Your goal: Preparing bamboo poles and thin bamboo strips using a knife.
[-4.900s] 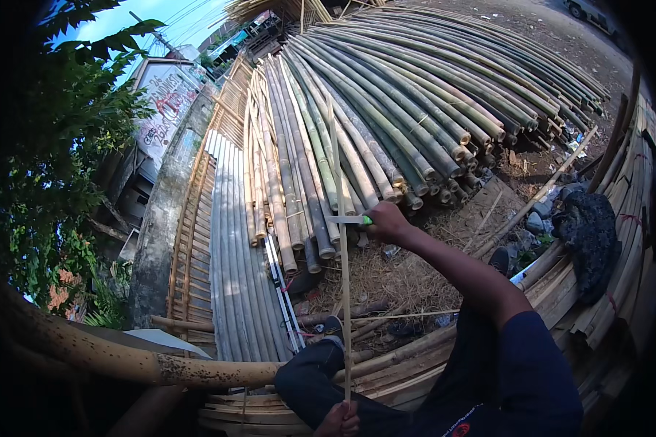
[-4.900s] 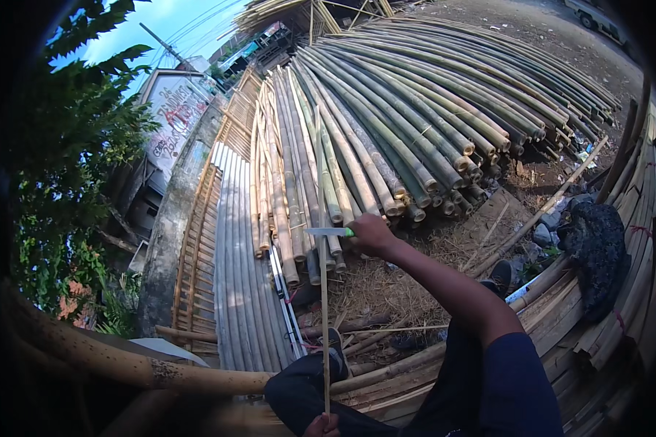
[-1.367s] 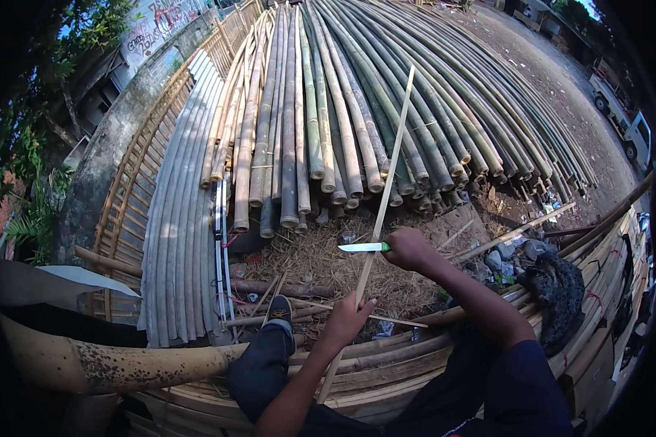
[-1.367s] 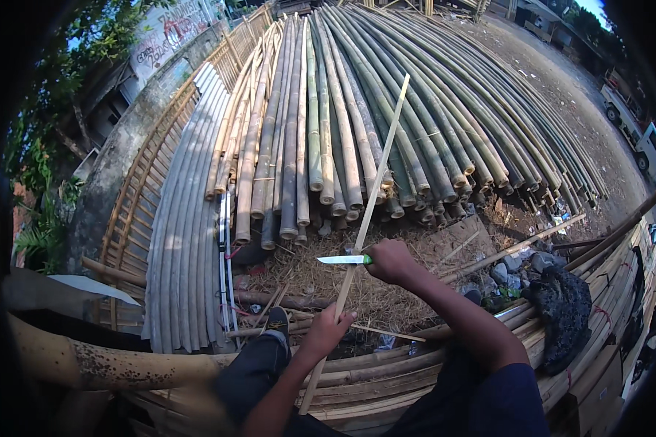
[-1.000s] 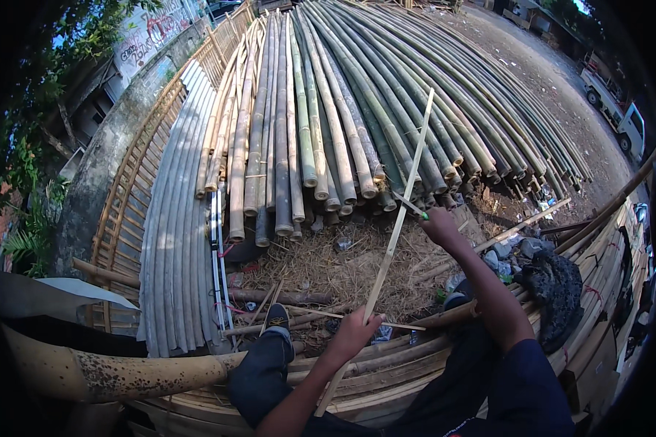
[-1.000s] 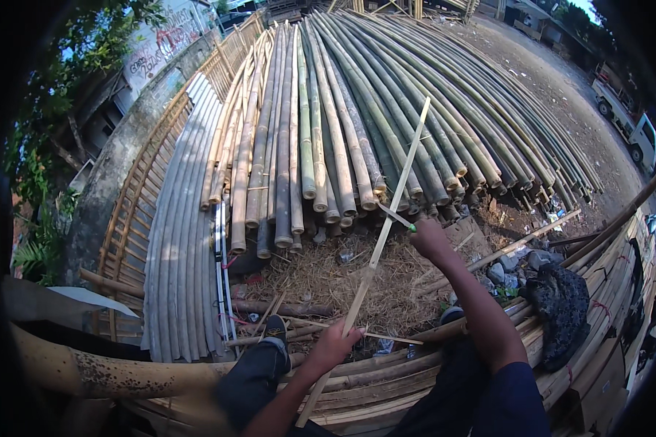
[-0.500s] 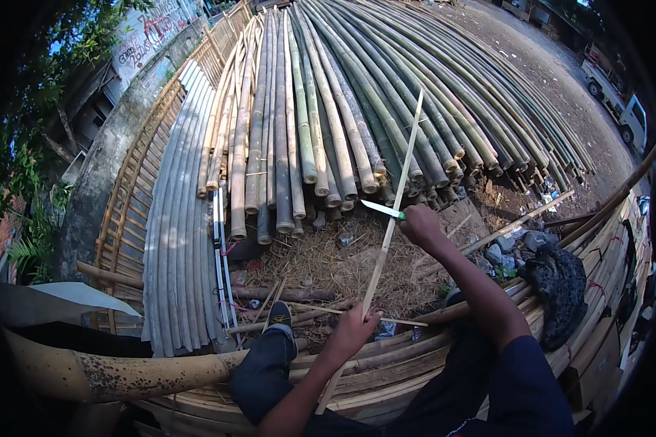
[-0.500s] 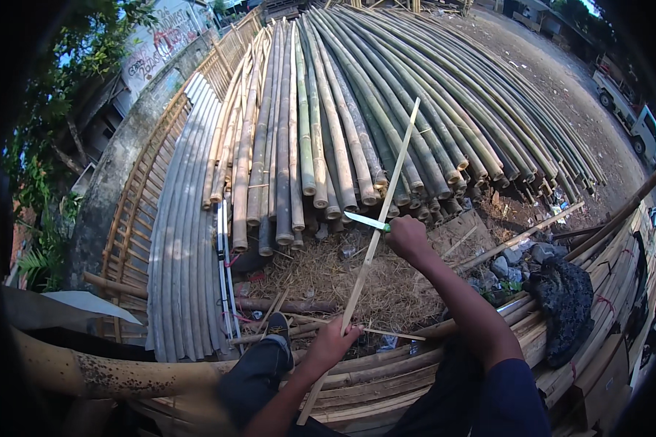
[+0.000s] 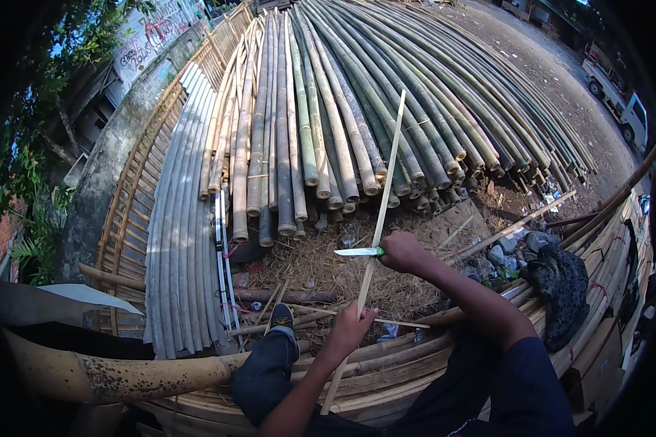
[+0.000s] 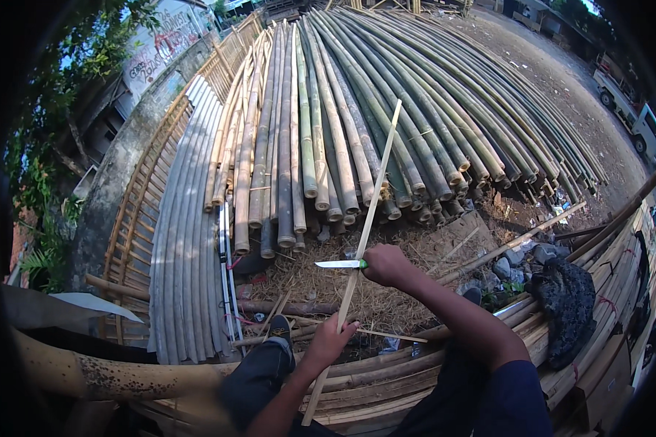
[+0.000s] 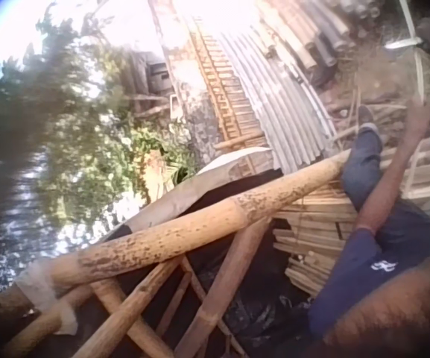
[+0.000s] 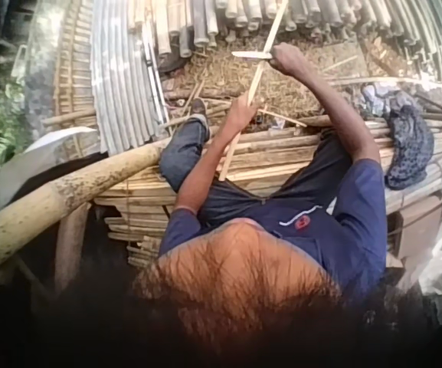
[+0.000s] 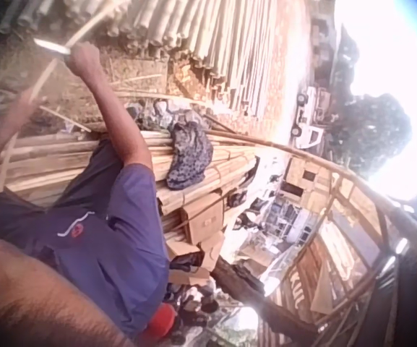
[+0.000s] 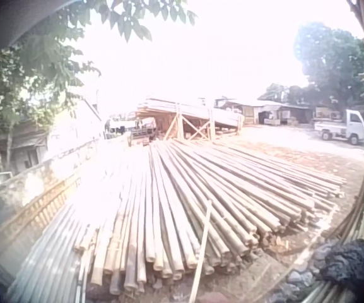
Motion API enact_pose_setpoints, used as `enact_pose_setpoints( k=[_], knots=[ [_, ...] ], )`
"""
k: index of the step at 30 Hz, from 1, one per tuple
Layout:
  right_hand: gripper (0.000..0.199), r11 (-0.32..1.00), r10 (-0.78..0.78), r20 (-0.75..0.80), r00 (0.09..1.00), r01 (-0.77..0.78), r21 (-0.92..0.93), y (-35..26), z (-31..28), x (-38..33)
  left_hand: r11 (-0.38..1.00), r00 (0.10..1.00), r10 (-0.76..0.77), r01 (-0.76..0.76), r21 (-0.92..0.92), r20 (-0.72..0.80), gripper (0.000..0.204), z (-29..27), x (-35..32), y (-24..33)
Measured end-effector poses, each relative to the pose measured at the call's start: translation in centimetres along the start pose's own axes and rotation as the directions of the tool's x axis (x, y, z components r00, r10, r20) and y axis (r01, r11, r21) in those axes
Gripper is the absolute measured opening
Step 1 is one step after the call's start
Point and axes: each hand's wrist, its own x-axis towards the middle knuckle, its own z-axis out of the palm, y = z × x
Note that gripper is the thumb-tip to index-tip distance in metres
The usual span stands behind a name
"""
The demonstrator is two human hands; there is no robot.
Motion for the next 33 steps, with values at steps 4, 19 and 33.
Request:
enact_pose_setpoints(
  k=[4,19,33],
  knots=[
    [0.018,0.999,0.014,-0.125,0.992,-0.019,-0.043,0.5,0.5,0.8,0.995,0.998,0.041,-0.037,0.09,-0.043,0.035,-0.2,-0.2,1.0],
    [0.027,0.889,0.412,-0.102,0.905,-0.375,0.261,7.1,-5.2,-0.4,0.984,0.981,-0.021,0.054,-0.17,0.192,0.034,0.9,-1.4,1.2],
    [0.013,0.991,-0.116,-0.225,0.967,0.098,-0.091,1.2,-1.1,0.5,0.935,0.997,-0.038,0.057,-0.35,0.061,0.026,0.4,0.2,0.6]
  ],
)
